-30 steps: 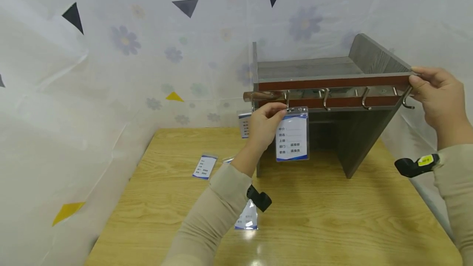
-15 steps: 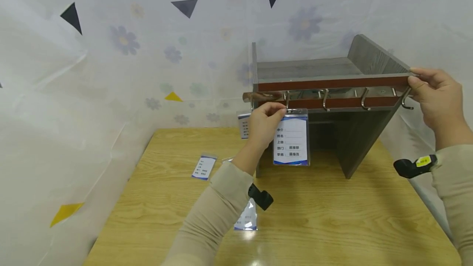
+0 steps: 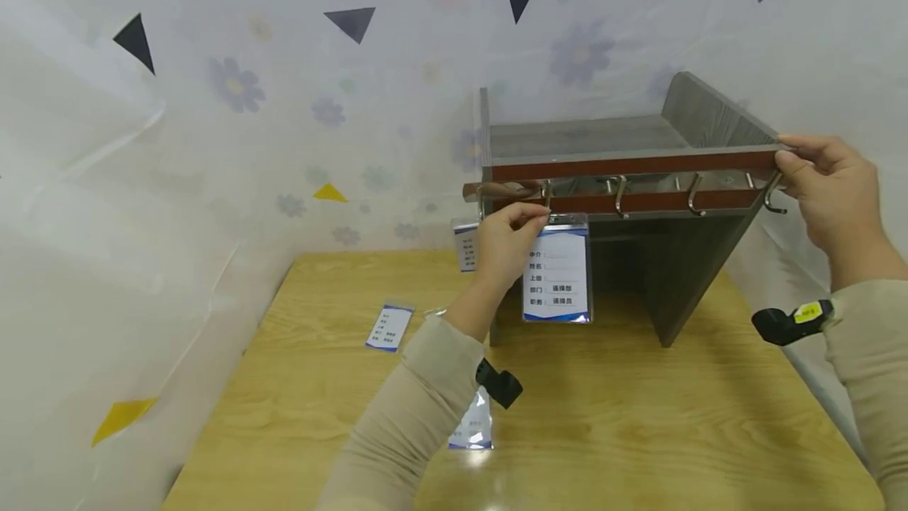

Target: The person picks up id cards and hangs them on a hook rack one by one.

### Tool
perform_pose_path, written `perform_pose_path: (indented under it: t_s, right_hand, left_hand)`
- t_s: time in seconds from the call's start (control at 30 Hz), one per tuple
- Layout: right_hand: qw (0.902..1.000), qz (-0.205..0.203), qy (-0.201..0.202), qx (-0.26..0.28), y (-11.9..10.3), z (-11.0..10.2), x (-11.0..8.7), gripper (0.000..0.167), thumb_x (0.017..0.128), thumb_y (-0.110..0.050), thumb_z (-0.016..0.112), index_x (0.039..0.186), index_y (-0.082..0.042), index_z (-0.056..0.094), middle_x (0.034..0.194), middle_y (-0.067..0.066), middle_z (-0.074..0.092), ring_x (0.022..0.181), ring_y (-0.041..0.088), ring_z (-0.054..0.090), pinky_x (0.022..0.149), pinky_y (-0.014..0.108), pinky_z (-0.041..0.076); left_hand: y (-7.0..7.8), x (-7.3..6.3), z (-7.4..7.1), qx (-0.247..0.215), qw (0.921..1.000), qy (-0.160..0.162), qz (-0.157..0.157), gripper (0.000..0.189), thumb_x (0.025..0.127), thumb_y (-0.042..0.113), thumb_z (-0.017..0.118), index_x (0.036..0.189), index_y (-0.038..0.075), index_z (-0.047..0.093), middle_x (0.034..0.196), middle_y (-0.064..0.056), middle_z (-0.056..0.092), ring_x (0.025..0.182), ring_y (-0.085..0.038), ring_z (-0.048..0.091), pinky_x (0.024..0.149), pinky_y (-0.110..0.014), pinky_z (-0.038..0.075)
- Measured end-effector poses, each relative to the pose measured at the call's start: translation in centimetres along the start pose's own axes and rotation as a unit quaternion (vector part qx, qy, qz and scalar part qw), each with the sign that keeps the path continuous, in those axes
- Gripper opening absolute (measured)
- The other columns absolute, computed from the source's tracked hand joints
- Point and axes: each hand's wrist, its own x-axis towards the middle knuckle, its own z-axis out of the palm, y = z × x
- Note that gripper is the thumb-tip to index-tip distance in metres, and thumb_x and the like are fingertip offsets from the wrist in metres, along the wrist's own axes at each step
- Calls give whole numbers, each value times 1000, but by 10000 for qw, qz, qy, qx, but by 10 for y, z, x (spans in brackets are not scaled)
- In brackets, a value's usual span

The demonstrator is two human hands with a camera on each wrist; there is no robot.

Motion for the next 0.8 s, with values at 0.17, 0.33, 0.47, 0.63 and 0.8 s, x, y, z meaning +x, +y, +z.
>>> perform_pose_path:
  t_s: [0.17, 0.33, 0.47, 0.63, 0.8]
  right_hand:
    - [9998, -32, 11, -192, 0, 0, -1, 27, 74, -11, 64, 101, -8, 63, 83, -6, 61, 68, 0, 57, 60, 8, 43]
    - [9985, -6, 59, -536, -1, -1, -2, 27, 75, -14, 63, 101, -10, 63, 83, -9, 60, 68, -1, 57, 59, 7, 42]
    - [9985, -43, 73, -540, -1, 1, -2, 27, 75, -14, 63, 102, -9, 63, 83, -8, 60, 67, -1, 57, 59, 7, 42]
    - [9963, -130, 77, -846, -1, 0, -1, 29, 76, -16, 60, 105, -11, 62, 85, -9, 58, 70, -2, 56, 61, 6, 41]
    - [9961, -135, 73, -866, 0, 0, -1, 29, 76, -16, 60, 105, -10, 62, 87, -8, 57, 70, -2, 55, 62, 6, 41]
  left_hand:
    - [-2, -1, -2, -58, 9996, -184, 186, 8, 79, 13, 63, 85, 12, 68, 71, 6, 59, 58, -5, 48, 49, -17, 39]
    - [-4, -3, -4, 60, 9985, -408, 366, 12, 80, 13, 62, 90, 11, 68, 79, 4, 63, 55, -5, 47, 45, -16, 37]
    - [-4, -2, -6, 247, 9972, -454, 547, 14, 80, 12, 62, 92, 11, 68, 83, 3, 64, 55, -4, 48, 46, -15, 36]
    - [-3, -1, -8, 476, 9951, -564, 652, 15, 81, 13, 61, 94, 13, 67, 89, 4, 64, 53, -4, 46, 44, -16, 34]
    - [-3, -1, -9, 613, 9927, -637, 825, 16, 82, 13, 59, 96, 14, 67, 92, 3, 64, 49, -5, 43, 42, -17, 33]
